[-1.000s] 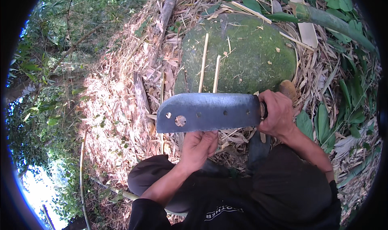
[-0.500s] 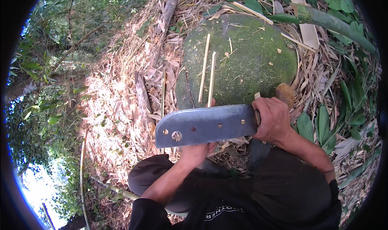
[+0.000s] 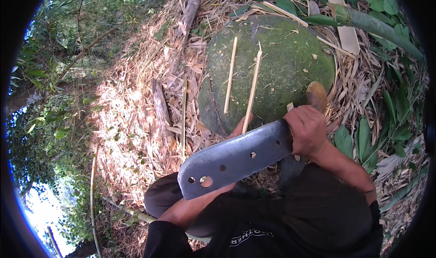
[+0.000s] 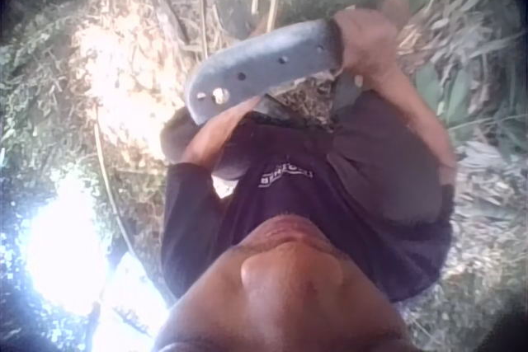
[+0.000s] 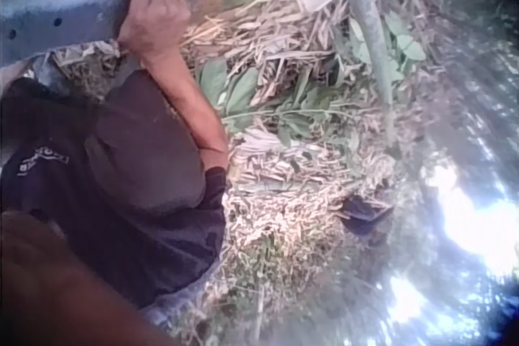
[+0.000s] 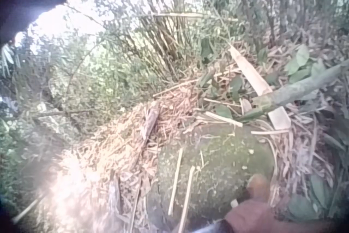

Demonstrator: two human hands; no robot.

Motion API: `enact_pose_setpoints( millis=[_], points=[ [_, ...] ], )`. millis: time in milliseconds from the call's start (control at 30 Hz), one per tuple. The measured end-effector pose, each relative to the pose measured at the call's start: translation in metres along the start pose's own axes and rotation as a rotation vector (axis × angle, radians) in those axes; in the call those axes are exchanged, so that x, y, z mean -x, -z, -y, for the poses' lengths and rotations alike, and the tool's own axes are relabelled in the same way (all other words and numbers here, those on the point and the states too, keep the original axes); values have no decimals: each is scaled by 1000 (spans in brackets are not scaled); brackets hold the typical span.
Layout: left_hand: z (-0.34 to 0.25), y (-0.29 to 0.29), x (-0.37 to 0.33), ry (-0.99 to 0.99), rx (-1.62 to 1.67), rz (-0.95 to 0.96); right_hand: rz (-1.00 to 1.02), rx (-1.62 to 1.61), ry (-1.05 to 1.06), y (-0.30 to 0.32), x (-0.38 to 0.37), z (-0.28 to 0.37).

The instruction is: The person uses a large machete to split a piece of bamboo into thin strips. They hold the bamboo against a large rock and repeatedly strike it with the machete to separate the layers into fine slivers.

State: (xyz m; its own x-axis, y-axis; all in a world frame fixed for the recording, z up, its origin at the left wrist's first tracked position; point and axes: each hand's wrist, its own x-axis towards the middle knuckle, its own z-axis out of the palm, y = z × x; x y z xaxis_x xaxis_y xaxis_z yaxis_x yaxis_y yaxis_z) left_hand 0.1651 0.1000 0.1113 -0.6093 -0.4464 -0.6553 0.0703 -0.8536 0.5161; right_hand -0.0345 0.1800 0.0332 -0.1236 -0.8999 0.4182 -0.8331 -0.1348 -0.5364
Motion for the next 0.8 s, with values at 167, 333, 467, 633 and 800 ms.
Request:
enact_pose_setpoints(
  millis=[167,333,467,633,800],
  points=[
    [13,16,1,-121,-409,111,-24,107,-28,6,-6,-8],
    [20,24,8,-123,-345,124,-60,107,-29,10,-11,-9],
    [22,17,21,29,-368,117,-92,277,-160,22,-16,-36],
    [48,10,37,81,-396,193,-114,262,-637,46,-11,-85],
    [35,25,7,-21,-207,-24,33,117,-272,30,-1,-28]
  ],
)
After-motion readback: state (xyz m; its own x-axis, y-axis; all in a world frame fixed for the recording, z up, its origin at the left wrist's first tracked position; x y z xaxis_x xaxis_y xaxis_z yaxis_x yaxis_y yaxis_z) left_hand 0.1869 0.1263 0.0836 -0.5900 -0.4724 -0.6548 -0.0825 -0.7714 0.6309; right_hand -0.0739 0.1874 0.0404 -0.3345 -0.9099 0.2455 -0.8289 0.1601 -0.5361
